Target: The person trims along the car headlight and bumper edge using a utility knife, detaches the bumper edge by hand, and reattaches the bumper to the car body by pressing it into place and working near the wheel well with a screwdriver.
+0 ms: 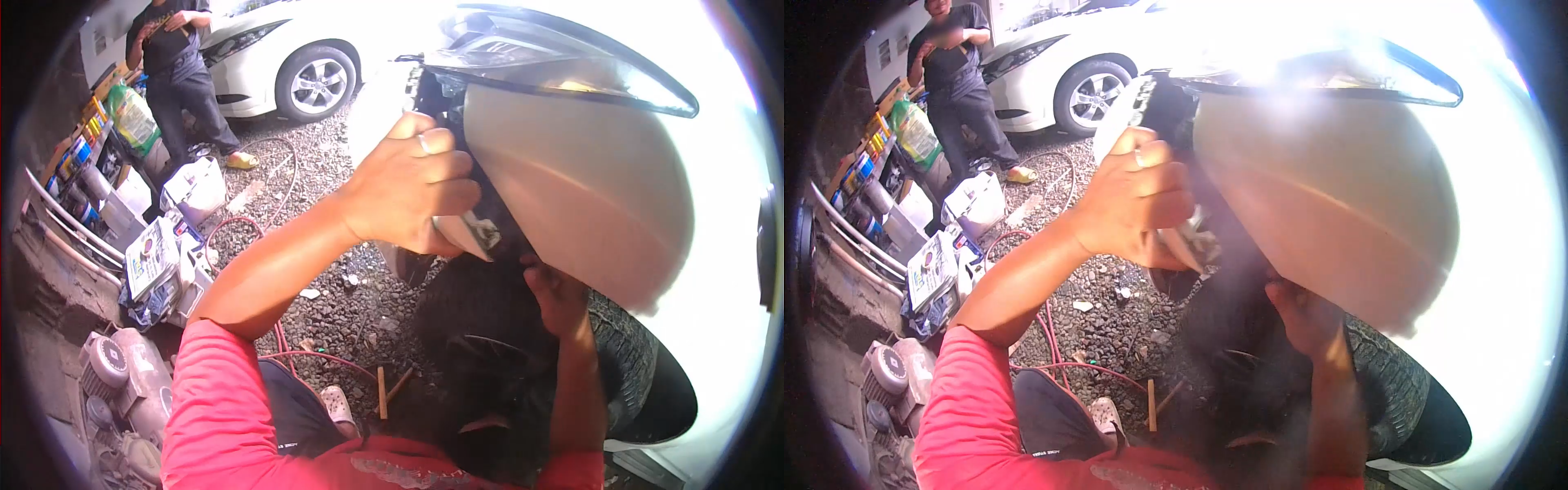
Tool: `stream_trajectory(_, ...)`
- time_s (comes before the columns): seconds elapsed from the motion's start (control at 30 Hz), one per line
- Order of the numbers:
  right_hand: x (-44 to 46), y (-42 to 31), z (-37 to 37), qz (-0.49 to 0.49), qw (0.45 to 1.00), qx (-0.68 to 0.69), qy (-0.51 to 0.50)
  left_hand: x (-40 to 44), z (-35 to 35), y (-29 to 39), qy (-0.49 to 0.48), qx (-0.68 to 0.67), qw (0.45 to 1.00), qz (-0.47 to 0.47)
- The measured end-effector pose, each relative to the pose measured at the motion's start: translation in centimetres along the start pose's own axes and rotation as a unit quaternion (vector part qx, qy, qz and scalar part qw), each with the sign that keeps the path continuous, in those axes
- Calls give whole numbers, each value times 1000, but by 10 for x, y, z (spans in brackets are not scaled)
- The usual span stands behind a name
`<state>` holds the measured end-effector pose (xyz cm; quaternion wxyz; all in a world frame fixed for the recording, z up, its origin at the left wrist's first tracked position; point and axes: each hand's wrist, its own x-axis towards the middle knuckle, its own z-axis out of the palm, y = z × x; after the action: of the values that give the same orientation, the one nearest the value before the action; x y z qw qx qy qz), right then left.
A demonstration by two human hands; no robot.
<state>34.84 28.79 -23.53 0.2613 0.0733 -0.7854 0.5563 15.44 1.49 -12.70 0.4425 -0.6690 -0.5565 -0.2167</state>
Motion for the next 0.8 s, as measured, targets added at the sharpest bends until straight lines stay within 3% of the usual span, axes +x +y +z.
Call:
stream_trajectory(0.07, 3, -3, -1, 11, 1000, -19, -8, 4, 0, 3, -51, -16, 998, -20)
stream_trajectory(0.17, 2, -9, -4, 12, 999, -21, -36, -8, -8, 3, -39, -11, 999, -23)
stream_trajectory(0.27, 0, -12, 1, 105, 992, -62, -33, -4, -7, 6, -43, -13, 999, -24)
stream_trajectory(0.33, 0, -15, 4, 101, 989, -105, 4, 3, -1, 10, -53, -11, 998, -26)
stream_trajectory(0.47, 0, -13, 7, 74, 993, -92, -1, -2, -3, 9, -41, -17, 999, -25)
stream_trajectory(0.63, -1, -14, -3, 81, 977, -198, -25, -12, -17, -6, -41, -1, 999, 3)
stream_trajectory(0.73, -6, -8, -4, 77, 989, -124, -8, -9, -10, 2, -25, -13, 1000, -5)
stream_trajectory(0.8, -4, -12, -3, 93, 984, -151, -8, -15, -12, 8, -38, -21, 999, -25)
